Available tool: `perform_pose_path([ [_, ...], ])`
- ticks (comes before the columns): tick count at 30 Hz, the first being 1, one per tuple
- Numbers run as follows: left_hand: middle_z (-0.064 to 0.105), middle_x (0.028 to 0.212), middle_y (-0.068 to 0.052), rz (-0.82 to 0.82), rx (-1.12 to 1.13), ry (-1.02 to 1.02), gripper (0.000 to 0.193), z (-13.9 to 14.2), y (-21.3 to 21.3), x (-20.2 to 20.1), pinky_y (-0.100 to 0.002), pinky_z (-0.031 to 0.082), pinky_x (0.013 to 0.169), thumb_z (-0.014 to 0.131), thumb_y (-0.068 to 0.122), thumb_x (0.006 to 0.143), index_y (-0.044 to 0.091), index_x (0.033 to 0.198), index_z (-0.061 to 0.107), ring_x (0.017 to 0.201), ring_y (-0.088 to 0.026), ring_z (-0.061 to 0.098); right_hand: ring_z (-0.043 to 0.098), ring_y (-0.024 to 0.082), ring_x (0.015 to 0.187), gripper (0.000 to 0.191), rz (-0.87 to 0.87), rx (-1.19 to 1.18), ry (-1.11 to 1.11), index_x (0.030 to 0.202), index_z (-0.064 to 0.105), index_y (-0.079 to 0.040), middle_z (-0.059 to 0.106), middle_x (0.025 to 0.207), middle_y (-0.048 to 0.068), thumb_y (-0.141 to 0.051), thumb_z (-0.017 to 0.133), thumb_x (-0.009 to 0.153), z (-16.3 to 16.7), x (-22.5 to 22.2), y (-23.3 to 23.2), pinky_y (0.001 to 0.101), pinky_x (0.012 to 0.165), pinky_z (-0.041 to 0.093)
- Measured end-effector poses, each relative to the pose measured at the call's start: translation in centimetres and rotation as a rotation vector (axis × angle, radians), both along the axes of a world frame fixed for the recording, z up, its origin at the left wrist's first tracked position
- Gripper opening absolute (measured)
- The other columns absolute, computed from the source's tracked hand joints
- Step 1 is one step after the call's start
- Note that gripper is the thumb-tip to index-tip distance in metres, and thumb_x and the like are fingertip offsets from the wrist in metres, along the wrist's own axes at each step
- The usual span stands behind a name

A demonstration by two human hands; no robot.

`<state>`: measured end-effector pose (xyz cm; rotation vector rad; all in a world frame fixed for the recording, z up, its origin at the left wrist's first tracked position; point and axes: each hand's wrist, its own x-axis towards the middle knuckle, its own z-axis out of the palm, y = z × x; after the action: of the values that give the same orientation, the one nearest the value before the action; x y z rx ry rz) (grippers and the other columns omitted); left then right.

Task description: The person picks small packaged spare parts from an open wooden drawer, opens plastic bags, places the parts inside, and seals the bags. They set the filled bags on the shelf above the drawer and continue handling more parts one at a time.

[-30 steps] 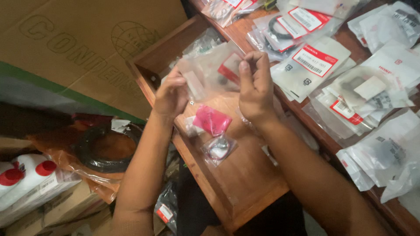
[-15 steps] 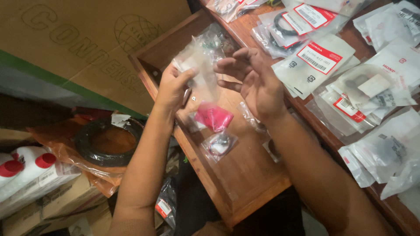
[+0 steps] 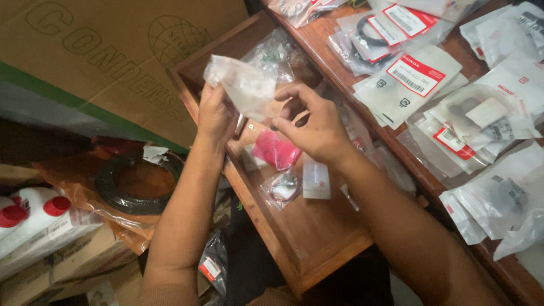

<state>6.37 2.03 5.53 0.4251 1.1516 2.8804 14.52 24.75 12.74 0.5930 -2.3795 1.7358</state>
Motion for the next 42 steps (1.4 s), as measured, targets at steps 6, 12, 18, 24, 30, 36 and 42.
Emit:
perform_pose_path([
  [6, 0.069, 0.108, -0.009, 0.303, -0.135, -0.046, 0.023, -0.1, -0.4, -0.2, -0.042, 0.060, 0.090, 0.062, 0.004, 0.095, 0.004, 0.118, 0.061, 0.098, -0.021, 0.070, 0.066, 0.011, 0.098, 0.010, -0.127, -0.001, 0.238, 0.105, 0.070, -0.008, 0.067, 0.108, 0.005, -0.005, 0.071, 0.096, -0.4, -0.1, 0.7, 0.0251, 0.081, 0.056],
  [12, 0.070, 0.095, -0.008, 0.286, -0.380, 0.060, 0.008, -0.2, -0.6, -0.2, -0.029, 0.054, 0.081, 0.067, 0.003, 0.096, 0.001, 0.102, 0.062, 0.087, -0.015, 0.064, 0.059, 0.010, 0.104, 0.011, -0.286, -0.357, 0.252, 0.122, 0.058, -0.005, 0.060, 0.111, 0.001, -0.005, 0.061, 0.111, -0.6, -0.3, 1.6, 0.0260, 0.098, 0.050],
  [18, 0.072, 0.094, -0.004, 0.314, -0.874, 0.278, 0.013, 0.0, 0.3, 0.3, -0.028, 0.056, 0.075, 0.079, 0.008, 0.095, 0.000, 0.102, 0.072, 0.085, -0.011, 0.067, 0.060, 0.012, 0.086, 0.016, -0.459, -0.312, 0.257, 0.120, 0.057, -0.006, 0.059, 0.103, 0.005, 0.000, 0.064, 0.107, -0.3, 0.7, 1.6, 0.0260, 0.080, 0.052],
  [24, 0.071, 0.117, -0.007, -0.116, -0.563, 0.164, 0.029, 1.3, 1.8, 1.3, -0.030, 0.053, 0.097, 0.067, 0.015, 0.105, -0.002, 0.129, 0.066, 0.105, -0.014, 0.067, 0.060, 0.025, 0.131, 0.057, 0.073, -0.084, 0.209, 0.146, 0.040, -0.002, 0.057, 0.139, 0.017, -0.001, 0.068, 0.097, 0.7, 1.2, 0.8, 0.0345, 0.105, 0.053],
  [30, 0.074, 0.122, -0.012, -0.317, -0.081, -0.185, 0.045, 3.3, 2.1, 2.0, -0.035, 0.054, 0.104, 0.059, 0.035, 0.100, 0.001, 0.128, 0.063, 0.113, -0.021, 0.072, 0.066, 0.025, 0.123, 0.051, 0.316, -0.231, -0.074, 0.147, 0.045, -0.006, 0.060, 0.139, 0.015, -0.015, 0.051, 0.097, 1.4, 1.0, 1.7, 0.0315, 0.105, 0.055],
  [36, 0.073, 0.116, -0.008, -0.177, -0.515, 0.022, 0.029, 1.9, 1.5, 1.7, -0.032, 0.056, 0.096, 0.072, 0.017, 0.101, 0.000, 0.123, 0.067, 0.103, -0.015, 0.070, 0.070, 0.020, 0.111, 0.030, -0.088, -0.058, 0.218, 0.135, 0.064, -0.006, 0.067, 0.125, 0.012, -0.010, 0.065, 0.105, 0.9, 0.6, 1.8, 0.0304, 0.096, 0.058],
  [42, 0.074, 0.110, -0.004, -0.173, -0.664, 0.048, 0.024, 0.8, 0.7, 1.7, -0.029, 0.056, 0.090, 0.067, 0.019, 0.106, 0.000, 0.121, 0.070, 0.098, -0.011, 0.069, 0.063, 0.022, 0.112, 0.048, -0.064, 0.080, 0.452, 0.127, 0.058, 0.002, 0.061, 0.119, 0.016, -0.009, 0.084, 0.088, 1.3, 0.6, 1.4, 0.0324, 0.096, 0.053],
])
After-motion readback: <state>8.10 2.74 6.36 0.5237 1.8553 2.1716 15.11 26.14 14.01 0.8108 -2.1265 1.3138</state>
